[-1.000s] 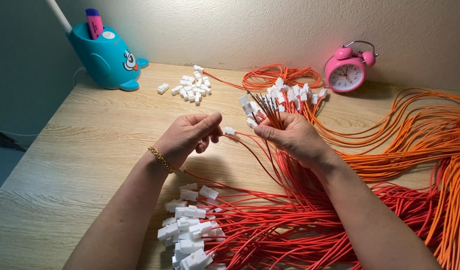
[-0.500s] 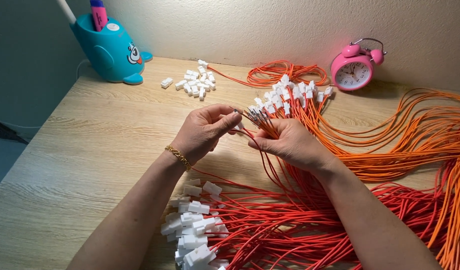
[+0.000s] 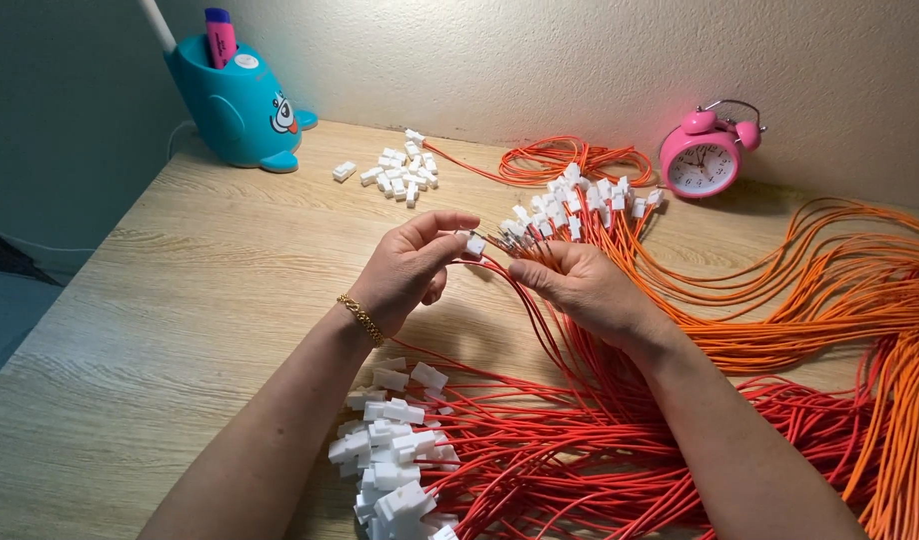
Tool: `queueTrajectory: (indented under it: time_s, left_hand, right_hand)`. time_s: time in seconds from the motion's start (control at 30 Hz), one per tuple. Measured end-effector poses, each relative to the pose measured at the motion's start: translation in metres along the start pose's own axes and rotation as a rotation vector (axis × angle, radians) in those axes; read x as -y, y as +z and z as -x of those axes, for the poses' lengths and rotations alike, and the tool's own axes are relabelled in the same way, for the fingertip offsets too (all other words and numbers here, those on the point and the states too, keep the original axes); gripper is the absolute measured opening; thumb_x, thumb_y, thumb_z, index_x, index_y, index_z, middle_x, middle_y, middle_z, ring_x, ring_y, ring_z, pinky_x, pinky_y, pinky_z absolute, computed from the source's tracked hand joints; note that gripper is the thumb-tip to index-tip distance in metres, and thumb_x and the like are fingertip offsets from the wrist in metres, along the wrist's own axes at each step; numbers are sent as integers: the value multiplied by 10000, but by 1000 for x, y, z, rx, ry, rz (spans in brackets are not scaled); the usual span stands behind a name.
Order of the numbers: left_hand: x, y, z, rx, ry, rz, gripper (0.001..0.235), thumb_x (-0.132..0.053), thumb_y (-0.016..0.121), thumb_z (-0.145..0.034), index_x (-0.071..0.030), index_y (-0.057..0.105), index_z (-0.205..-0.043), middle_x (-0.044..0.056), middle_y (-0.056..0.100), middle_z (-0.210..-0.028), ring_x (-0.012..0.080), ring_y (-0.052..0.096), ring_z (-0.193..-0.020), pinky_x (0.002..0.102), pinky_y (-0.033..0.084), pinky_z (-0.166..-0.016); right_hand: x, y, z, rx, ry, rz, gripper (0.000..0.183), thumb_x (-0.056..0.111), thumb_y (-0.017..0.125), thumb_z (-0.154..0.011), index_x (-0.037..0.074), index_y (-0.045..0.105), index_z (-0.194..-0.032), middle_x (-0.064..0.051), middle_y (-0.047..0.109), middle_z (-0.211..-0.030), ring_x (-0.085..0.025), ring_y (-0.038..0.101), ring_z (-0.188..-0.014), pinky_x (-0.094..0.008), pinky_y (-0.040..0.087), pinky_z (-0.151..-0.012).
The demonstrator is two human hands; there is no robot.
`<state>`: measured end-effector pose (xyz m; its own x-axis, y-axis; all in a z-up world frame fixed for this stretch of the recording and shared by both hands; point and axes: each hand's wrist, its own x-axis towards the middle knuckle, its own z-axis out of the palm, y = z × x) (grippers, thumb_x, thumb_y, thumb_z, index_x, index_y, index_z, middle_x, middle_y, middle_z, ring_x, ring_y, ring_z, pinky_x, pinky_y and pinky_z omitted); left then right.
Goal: The person repeatedly picks up white plastic connectors and orange wires, then inserts the wire ends into the connectors. The person handles the wires and connectors by hand, organizing them on a wooden table.
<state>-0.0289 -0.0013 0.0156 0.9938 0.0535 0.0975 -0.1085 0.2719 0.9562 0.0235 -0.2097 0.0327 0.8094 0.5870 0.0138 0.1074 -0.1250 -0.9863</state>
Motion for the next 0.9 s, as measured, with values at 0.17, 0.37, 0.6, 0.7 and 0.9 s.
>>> queueTrajectory:
  time_s: [0.17,0.37,0.6,0.7,0.9]
  left_hand:
    - [4,-4,-3,-8,57,-51,194,-131,618,-915,-76,672,-1092,129,706,-786,32,423,-332,161,362,-334]
    - [7,-1,-5,-43,101,-153,151,-162,649,-920,-68,683,-1034,122,695,-732,38,446,-331,156,383,-337]
    - [15,-3,-7,-86,84,-218,116,-162,649,-929,-58,686,-964,116,673,-687,60,442,-326,168,372,-323]
    - [16,-3,-6,-61,70,-225,116,-154,644,-925,-41,670,-923,115,655,-664,53,434,-332,162,355,-325]
    - [19,-2,-6,-30,66,-232,117,-149,638,-923,-38,673,-916,116,657,-662,61,453,-336,166,366,-325]
  right_hand:
    - [9,4,0,24,-3,83,238,240,669,-929,19,737,-985,-105,709,-798,-142,569,-762,-300,472,-772]
    - [10,3,0,25,-24,110,215,202,651,-939,12,739,-988,-89,700,-791,-151,563,-771,-308,478,-790]
    - [10,2,-1,20,-23,72,275,239,640,-941,13,730,-1069,-99,734,-924,-150,595,-873,-348,482,-899]
    - [22,4,3,-44,-67,86,206,233,648,-951,41,720,-933,-5,594,-669,-57,504,-624,-196,434,-605]
    - [-2,-3,-7,-206,-157,117,246,265,625,-980,47,684,-883,-84,672,-697,-119,621,-549,-223,480,-540]
